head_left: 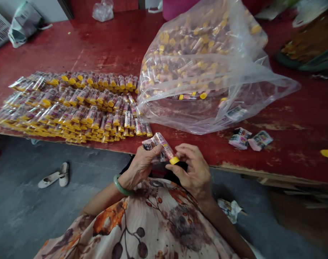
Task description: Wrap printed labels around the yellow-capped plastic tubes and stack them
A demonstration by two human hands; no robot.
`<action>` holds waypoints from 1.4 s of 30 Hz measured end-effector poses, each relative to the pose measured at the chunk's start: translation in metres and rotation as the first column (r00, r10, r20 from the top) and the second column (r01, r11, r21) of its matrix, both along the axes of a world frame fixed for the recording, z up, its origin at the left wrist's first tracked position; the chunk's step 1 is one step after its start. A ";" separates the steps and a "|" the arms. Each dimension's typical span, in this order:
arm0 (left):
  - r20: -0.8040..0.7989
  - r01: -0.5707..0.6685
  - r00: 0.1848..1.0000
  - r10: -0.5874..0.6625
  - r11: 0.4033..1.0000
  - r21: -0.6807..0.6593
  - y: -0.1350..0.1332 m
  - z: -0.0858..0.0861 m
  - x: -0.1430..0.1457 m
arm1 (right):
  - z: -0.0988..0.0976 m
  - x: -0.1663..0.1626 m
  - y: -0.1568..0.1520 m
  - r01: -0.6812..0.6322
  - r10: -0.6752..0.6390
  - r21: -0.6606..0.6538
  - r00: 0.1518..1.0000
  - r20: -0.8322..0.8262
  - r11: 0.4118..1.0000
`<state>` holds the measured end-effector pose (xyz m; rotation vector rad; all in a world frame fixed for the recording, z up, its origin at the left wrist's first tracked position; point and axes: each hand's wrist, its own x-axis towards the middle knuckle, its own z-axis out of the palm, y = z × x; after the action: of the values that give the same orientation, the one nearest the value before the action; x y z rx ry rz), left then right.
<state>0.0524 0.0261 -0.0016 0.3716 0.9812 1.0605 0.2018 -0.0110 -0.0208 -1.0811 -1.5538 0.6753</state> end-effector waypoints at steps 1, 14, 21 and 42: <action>0.005 0.026 1.000 -0.026 1.000 0.013 -0.001 -0.001 0.000 | 0.000 0.000 0.003 0.007 -0.007 -0.015 1.000 -0.028 1.000; -0.021 0.177 0.984 -0.177 0.984 0.025 -0.003 -0.005 -0.006 | -0.005 -0.012 0.027 -0.160 0.036 -0.377 0.948 -0.316 0.912; -0.079 0.200 0.977 -0.197 0.979 0.032 -0.005 -0.007 -0.010 | -0.010 -0.015 0.023 -0.095 0.021 -0.354 0.978 -0.205 0.930; -0.688 -0.138 0.464 0.557 0.813 0.566 0.065 0.041 -0.090 | -0.013 0.047 0.203 0.341 -0.274 0.054 0.640 0.718 0.938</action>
<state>-0.0372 0.0914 0.0389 1.1856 1.7489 1.5524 0.2484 0.1924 -0.0334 -1.7744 -1.9209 0.0461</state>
